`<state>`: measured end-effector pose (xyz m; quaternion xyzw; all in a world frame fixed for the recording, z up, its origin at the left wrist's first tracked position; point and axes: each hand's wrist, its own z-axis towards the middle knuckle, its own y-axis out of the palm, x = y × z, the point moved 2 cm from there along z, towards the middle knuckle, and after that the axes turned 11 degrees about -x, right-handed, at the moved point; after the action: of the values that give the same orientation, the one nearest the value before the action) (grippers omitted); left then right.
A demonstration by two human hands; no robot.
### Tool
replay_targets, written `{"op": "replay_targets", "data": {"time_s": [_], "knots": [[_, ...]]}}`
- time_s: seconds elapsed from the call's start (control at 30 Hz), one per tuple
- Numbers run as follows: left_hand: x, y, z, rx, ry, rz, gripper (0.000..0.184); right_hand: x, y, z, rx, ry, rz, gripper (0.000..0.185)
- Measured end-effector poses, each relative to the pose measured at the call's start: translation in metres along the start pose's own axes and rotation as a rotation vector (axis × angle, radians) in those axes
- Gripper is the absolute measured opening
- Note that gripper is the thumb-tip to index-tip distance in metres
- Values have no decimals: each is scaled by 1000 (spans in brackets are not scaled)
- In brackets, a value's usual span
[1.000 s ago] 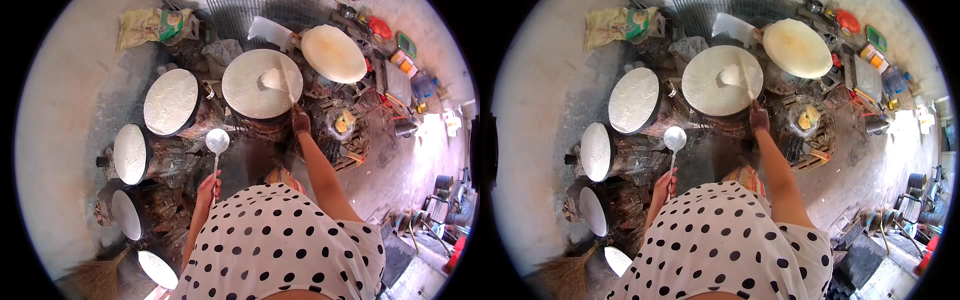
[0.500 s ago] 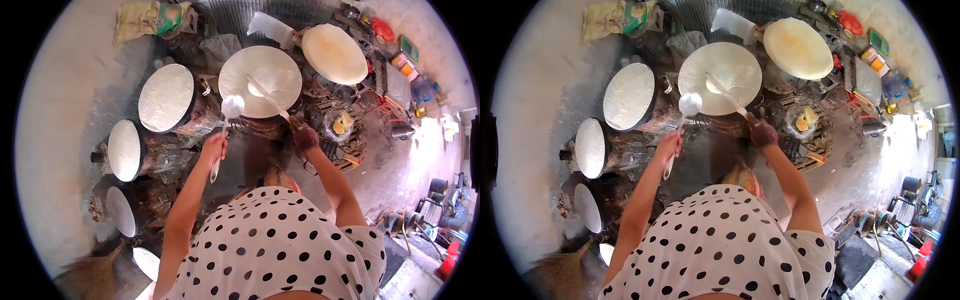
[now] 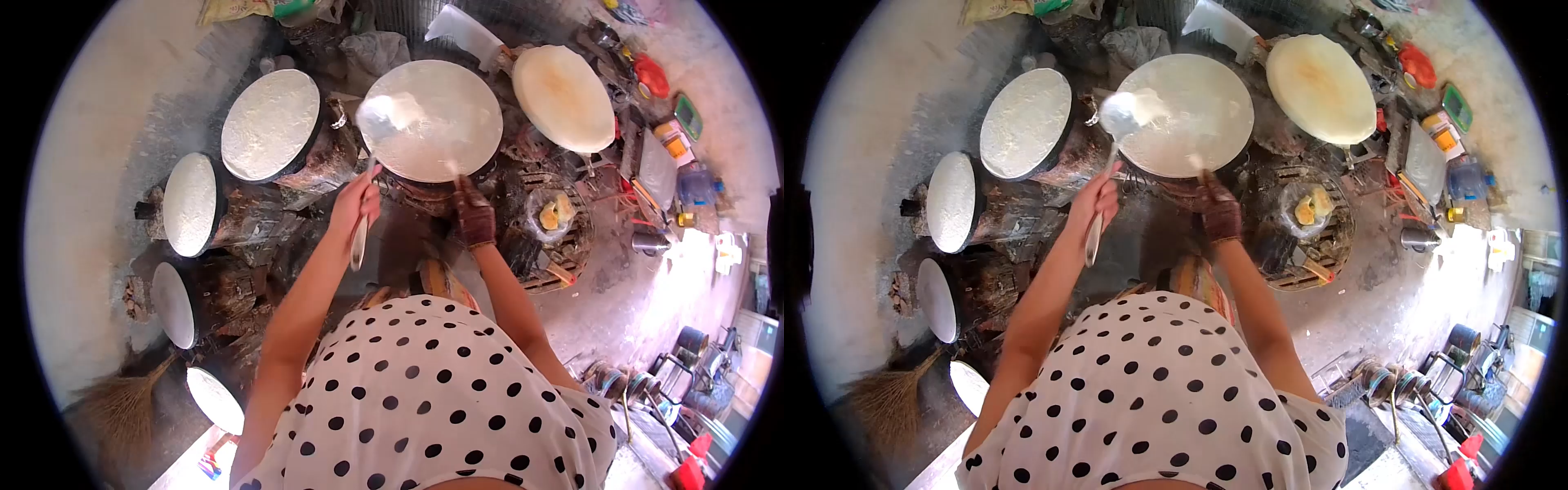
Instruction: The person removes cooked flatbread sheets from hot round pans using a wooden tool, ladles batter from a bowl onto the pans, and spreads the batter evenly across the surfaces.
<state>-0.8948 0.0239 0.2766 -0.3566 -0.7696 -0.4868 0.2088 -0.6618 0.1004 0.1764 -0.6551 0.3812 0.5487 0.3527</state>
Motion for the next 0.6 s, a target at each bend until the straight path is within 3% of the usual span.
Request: {"op": "replay_targets", "data": {"time_s": [0.03, 0.1, 0.17, 0.23, 0.27, 0.33, 0.37, 0.43, 0.47, 0.5, 0.57, 0.6], "knots": [[2, 2, -16, 1, 96, -45, 29, -9, -9, -5, 106, 80, 155, 37], [1, 2, -16, -4, 86, -41, 33, 41, -16, 17, 101, 220, -352, 37], [1, 0, -15, -7, 84, -32, 36, 34, 4, 26, -328, -227, -912, 38], [-6, 0, -27, -23, 7, -168, 36, 29, -1, 32, -379, -151, -822, 41], [-11, 2, -42, 13, 31, -173, 37, 26, -14, 39, -188, -16, -953, 42], [-24, -5, -78, 71, 44, -233, 37, 24, -27, 47, 61, 3, -1080, 41], [-34, -8, -101, 103, 35, -285, 38, 24, -30, 49, 117, -112, -1077, 40], [-66, -25, -148, 144, 74, -343, 40, 14, -22, 43, -122, -539, -1454, 33], [-80, -29, -174, 192, 75, -459, 38, 22, -27, 51, -341, 154, -1765, 35], [-96, -33, -202, 239, 95, -581, 37, 28, -33, 62, -292, 206, -1752, 35], [-145, -52, -253, 271, 256, -846, 32, 36, -40, 102, -59, -90, -1391, 39], [-169, -61, -274, 243, 392, -971, 28, 35, -24, 115, -79, -206, -1252, 42]]}}
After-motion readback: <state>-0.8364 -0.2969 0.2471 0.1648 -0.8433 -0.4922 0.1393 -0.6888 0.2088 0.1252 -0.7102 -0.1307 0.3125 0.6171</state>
